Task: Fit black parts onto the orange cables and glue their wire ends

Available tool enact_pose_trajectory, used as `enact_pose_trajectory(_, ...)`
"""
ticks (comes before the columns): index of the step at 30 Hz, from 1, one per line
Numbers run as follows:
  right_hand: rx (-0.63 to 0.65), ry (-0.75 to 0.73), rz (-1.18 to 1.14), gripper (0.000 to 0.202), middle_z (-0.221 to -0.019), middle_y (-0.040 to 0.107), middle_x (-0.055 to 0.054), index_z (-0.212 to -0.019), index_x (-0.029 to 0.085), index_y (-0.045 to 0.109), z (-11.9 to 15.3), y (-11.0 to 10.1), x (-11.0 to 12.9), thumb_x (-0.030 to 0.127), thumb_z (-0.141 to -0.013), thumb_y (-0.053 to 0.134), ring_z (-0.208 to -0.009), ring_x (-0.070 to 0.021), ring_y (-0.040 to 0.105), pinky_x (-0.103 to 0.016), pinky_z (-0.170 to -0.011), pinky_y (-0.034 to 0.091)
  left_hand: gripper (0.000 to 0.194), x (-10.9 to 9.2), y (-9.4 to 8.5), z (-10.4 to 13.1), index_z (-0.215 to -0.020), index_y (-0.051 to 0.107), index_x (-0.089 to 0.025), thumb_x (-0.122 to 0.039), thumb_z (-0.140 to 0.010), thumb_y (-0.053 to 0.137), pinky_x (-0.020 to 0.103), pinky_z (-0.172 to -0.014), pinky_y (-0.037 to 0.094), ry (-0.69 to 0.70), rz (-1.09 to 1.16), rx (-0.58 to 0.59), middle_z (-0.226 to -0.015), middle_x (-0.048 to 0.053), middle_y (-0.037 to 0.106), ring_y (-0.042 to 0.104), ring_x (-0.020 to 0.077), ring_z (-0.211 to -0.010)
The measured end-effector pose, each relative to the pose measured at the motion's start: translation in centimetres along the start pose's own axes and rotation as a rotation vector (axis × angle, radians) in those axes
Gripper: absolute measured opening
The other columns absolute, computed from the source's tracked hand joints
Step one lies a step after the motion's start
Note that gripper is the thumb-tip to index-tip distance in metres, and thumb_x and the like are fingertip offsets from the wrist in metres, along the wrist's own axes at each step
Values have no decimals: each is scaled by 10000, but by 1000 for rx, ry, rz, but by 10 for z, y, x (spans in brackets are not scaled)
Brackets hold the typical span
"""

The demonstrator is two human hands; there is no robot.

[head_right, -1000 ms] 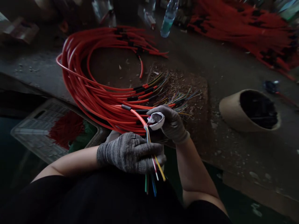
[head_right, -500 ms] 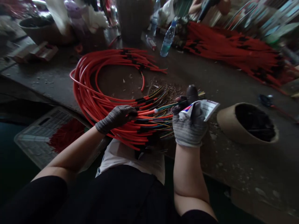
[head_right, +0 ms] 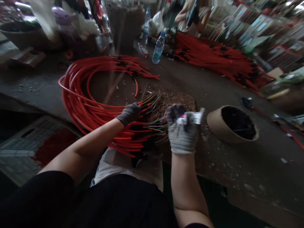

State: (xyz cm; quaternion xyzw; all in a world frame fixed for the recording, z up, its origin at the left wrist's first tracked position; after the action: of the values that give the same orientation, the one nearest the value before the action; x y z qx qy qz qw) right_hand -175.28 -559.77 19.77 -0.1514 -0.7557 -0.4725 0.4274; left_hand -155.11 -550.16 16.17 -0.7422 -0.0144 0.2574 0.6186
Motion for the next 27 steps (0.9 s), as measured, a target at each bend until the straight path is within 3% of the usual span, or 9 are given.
enact_pose_trajectory(4,-90,391,-107,205,-882,748,-21,-765,230,665,-5,40,-52,350,-891,557,-931,-189,720,-429,-891,622,426,1,-2,-18,-1163,663,-79,-309,-807,710,443,-821,562,-17,-109,134,-1054,210,724,715,344,-955)
enact_pose_trajectory(7,-115,557,-86,246,-796,734,8,-667,228,600,-9,52,-61,334,-886,559,-714,-147,685,-304,-655,626,264,-11,-6,-6,-939,693,-109,-342,-814,699,393,-822,556,128,186,-58,-944,164,720,698,272,-890)
enact_pose_trajectory(10,42,420,-85,208,-904,756,-9,-725,215,667,-12,64,-37,401,-818,671,-626,-88,610,-178,-516,530,242,-21,-15,18,-956,657,-127,-352,-883,611,307,-755,555,277,642,-358,-946,117,709,660,183,-840)
enact_pose_trajectory(12,101,250,-41,229,-927,759,-17,-739,220,708,-11,71,-18,445,-771,732,-616,-84,583,-172,-504,509,251,-25,-22,31,-995,652,-126,-345,-924,552,256,-704,537,319,790,-440,-955,93,708,645,144,-806)
enact_pose_trajectory(15,122,75,116,249,-939,759,-35,-750,244,758,-2,78,-3,491,-772,735,-661,-123,598,-218,-521,524,158,-34,-42,43,-870,678,-117,-258,-860,608,215,-642,473,414,780,-456,-799,38,682,602,108,-697)
enact_pose_trajectory(18,122,-27,216,303,-965,749,-48,-822,254,783,8,77,-6,541,-814,685,-633,-140,586,-264,-517,520,70,-39,-62,44,-748,656,-114,-178,-766,630,190,-569,373,484,567,-384,-641,-33,573,483,66,-586)
enact_pose_trajectory(22,122,-213,372,302,-600,588,3,-773,261,728,20,69,-9,526,-894,651,-480,-122,495,-265,-470,457,164,-45,-74,39,-681,615,-127,-214,-819,591,183,-534,311,576,473,-213,-590,-52,493,390,56,-569)
enact_pose_trajectory(24,170,-280,489,301,-530,508,16,-793,256,720,24,67,-7,497,-939,613,-462,-125,484,-268,-477,451,166,-46,-75,36,-721,615,-137,-234,-852,585,201,-542,324,560,460,-225,-615,-36,526,401,65,-567)
enact_pose_trajectory(27,171,-369,631,277,-673,637,-27,-898,249,744,27,62,-5,460,-964,579,-555,-155,573,-291,-538,503,123,-43,-75,33,-906,612,-144,-234,-826,637,234,-562,375,453,488,-345,-706,-3,605,457,86,-564)
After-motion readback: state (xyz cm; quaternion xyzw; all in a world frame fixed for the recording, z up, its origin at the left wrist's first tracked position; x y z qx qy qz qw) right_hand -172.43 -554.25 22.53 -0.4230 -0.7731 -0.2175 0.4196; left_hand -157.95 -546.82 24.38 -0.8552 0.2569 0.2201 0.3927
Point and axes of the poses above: each hand's wrist, its own z-axis away from the middle knuckle, its own y-axis out of the palm, x = y × z, the point moved 4 cm from there along -z, towards the middle knuckle
